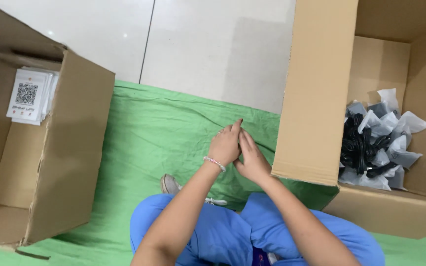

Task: The person packs electronic components and cables into retail boxes and then places those boxes into larger shipping boxes while sitting on the floor.

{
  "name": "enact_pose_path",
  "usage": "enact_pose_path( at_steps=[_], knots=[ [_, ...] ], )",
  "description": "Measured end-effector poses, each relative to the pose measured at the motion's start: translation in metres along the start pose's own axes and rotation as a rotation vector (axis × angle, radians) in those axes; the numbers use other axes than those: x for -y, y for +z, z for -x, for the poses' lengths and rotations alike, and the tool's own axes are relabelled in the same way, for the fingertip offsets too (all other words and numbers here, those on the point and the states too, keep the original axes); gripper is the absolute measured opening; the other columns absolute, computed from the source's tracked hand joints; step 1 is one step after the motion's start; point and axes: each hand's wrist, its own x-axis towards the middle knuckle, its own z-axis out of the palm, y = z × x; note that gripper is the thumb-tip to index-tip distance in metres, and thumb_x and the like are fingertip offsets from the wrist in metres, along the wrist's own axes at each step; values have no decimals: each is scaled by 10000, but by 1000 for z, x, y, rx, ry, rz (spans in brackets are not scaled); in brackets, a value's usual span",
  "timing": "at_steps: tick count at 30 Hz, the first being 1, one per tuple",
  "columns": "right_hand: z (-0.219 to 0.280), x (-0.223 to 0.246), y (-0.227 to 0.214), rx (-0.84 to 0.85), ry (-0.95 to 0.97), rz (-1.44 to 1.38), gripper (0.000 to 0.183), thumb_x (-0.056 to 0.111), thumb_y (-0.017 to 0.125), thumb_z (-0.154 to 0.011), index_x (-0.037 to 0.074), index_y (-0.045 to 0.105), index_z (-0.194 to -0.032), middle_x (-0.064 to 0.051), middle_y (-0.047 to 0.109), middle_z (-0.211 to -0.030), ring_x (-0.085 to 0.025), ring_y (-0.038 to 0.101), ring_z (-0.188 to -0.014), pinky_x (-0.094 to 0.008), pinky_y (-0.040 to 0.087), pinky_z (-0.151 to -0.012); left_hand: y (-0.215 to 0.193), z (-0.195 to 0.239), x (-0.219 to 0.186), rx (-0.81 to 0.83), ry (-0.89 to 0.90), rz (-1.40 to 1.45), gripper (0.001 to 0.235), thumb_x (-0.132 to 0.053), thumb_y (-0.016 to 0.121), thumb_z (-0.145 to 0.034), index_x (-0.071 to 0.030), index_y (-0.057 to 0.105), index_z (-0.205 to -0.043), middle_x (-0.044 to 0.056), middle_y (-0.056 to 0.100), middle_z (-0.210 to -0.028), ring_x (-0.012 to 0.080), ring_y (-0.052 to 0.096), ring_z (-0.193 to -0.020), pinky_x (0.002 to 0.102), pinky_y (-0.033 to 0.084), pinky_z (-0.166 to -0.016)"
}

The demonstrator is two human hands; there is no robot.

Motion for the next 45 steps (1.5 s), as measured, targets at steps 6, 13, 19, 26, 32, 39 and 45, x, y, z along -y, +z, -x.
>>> enact_pose_path(
  at_steps=[6, 13, 19, 26, 32, 39, 45],
  knots=[
    [-6, 2, 4, -99, -67, 30, 774, 19, 707, -765, -40, 409, -1477, -242, 486, -1473, -431, 479, -1348, -452, 434, -1104, 5, -4, 11, -100, 47, 240, 529, -58, 640, -823, -93, 561, -1346, 224, 671, -1180, 419, 645, -1075, 495, 539, -884],
    [-7, 9, 1, -184, -104, 25, 748, 14, 711, -762, -26, 460, -1466, -227, 516, -1449, -426, 494, -1335, -472, 424, -1113, 19, -13, 23, -247, 178, 439, 393, -19, 643, -800, -56, 673, -1191, 190, 710, -1152, 358, 678, -1065, 415, 570, -909],
    [-7, 49, -19, -236, -111, -118, 706, 3, 698, -809, 56, 496, -1483, -189, 511, -1475, -363, 540, -1305, -434, 477, -1049, 46, -35, 51, -55, -64, 1229, 300, -41, 531, -971, -35, 678, -1232, 77, 725, -1134, 195, 678, -1027, 336, 574, -890],
    [-7, 46, -16, -161, -42, -272, 306, 28, 694, -864, 62, 659, -1166, -115, 634, -1218, -247, 670, -1078, -335, 569, -830, 21, -36, 44, -49, -351, 1497, 269, -112, 563, -1001, -66, 681, -1238, 38, 715, -1100, 142, 656, -987, 316, 541, -819],
    [-12, 43, -16, -113, -62, -243, 165, 36, 711, -853, 32, 691, -1017, -97, 681, -1052, -232, 694, -938, -330, 552, -777, 20, -36, 40, -59, -293, 1375, 258, -138, 578, -1005, -66, 689, -1227, 32, 721, -1082, 129, 660, -982, 306, 533, -808],
    [-14, 23, -9, -177, 139, -449, 385, 32, 681, -914, 51, 609, -1291, -57, 671, -1173, -150, 709, -969, -270, 553, -688, 24, -34, 35, -34, -133, 1330, 228, -138, 601, -1031, -47, 693, -1218, 32, 696, -1068, 115, 646, -984, 293, 554, -859],
    [-16, -2, -2, -296, 112, -550, 657, -55, 650, -898, 94, 452, -1507, -97, 491, -1446, -200, 638, -1206, -276, 578, -798, -8, -19, 8, -144, 54, 794, 276, -186, 639, -977, -24, 688, -1195, 100, 715, -1091, 184, 696, -971, 298, 578, -807]
  ],
)
